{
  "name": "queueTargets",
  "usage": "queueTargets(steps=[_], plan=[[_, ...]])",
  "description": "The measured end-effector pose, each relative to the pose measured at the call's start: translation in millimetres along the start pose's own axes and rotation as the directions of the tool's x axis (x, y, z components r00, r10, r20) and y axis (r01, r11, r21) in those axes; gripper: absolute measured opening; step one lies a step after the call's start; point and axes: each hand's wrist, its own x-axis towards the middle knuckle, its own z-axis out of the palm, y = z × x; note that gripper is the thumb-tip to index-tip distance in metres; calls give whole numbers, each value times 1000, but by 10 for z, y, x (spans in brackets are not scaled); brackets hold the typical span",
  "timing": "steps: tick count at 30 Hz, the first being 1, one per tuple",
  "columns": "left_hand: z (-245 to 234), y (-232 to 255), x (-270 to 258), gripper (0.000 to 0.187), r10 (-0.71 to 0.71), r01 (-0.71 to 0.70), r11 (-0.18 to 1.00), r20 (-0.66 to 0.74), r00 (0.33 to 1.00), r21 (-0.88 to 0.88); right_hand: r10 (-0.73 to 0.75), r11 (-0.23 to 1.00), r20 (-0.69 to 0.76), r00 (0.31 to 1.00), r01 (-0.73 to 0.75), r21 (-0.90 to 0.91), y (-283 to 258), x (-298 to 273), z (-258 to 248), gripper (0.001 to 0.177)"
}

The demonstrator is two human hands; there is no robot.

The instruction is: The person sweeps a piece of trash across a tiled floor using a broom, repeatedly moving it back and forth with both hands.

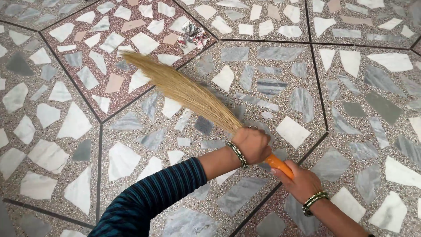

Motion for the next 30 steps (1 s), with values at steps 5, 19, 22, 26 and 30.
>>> queueTargets(steps=[5, 19, 22, 26, 30], plan=[[-70, 52, -6, 27, 101, -101, 995, -97, 990, 2, 160, 964, -209, 965, -108, 242, 531, -258, 196, 65], [-160, 89, -47, 33, 6, -30, 979, 117, 993, 203, 669, 718, -64, 741, -622, 311, 1823, -1975, 1298, 70], [-187, 189, -89, 32, 11, -36, 977, 117, 993, 212, 580, 772, 77, 811, -578, 264, 1446, -1812, 1427, 65], [-230, 303, -38, 36, 27, -64, 965, 145, 989, 256, 428, 838, 26, 903, -408, 362, 548, -1284, 1304, 61], [-203, 320, -97, 38, 5, -60, 957, 191, 982, 283, 243, 912, -64, 968, -206, 356, 17, -629, 1378, 58]])
